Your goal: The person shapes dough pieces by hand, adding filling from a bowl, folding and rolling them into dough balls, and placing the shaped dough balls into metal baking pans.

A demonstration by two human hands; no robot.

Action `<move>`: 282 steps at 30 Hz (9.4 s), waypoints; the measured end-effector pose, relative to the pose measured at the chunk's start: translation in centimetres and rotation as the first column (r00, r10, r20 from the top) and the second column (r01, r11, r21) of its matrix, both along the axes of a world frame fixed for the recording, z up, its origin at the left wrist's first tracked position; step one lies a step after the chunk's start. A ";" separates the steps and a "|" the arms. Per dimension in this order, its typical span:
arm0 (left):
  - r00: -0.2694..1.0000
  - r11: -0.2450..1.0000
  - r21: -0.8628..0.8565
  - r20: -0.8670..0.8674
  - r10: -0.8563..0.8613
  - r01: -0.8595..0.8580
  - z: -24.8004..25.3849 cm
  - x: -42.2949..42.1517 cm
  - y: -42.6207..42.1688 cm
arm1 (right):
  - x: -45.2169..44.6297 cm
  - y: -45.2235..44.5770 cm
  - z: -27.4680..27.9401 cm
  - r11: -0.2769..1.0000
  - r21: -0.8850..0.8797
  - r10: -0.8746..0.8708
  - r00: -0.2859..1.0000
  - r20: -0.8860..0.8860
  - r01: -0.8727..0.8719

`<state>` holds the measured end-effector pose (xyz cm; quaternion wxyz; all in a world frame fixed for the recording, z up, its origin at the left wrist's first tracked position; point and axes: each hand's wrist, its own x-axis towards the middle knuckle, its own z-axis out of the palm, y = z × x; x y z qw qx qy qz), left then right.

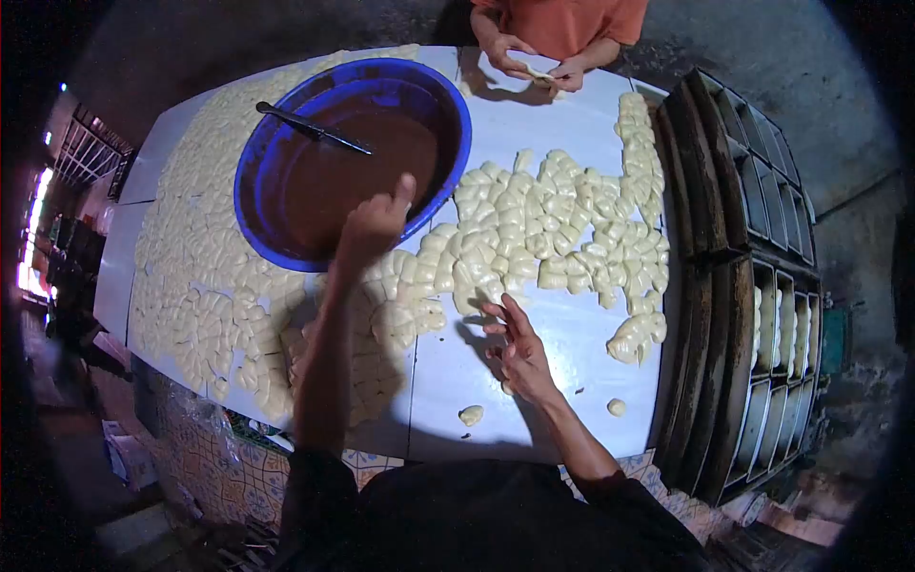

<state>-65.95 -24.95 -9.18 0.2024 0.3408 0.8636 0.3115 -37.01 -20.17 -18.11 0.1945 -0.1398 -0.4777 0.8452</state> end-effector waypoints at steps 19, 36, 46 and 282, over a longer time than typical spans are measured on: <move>0.782 0.910 0.393 0.605 -0.149 -0.130 -2.1 26.1 -10.9 | 7.9 -4.3 2.9 0.739 0.614 -0.317 0.947 -0.046 0.277; 0.678 0.683 0.724 0.550 -0.487 -0.097 -6.0 29.3 -10.2 | 13.6 -2.1 2.4 0.949 -0.028 0.305 0.898 0.317 -0.313; 0.985 0.877 0.453 -0.011 -0.172 0.158 -7.3 21.8 -6.9 | 10.1 3.6 -2.5 0.567 0.820 -0.405 0.839 0.363 -0.082; 0.931 0.937 0.339 -0.362 0.041 0.090 -13.9 19.2 -2.5 | 8.4 5.6 8.4 0.858 -0.087 -0.507 0.810 -0.296 0.505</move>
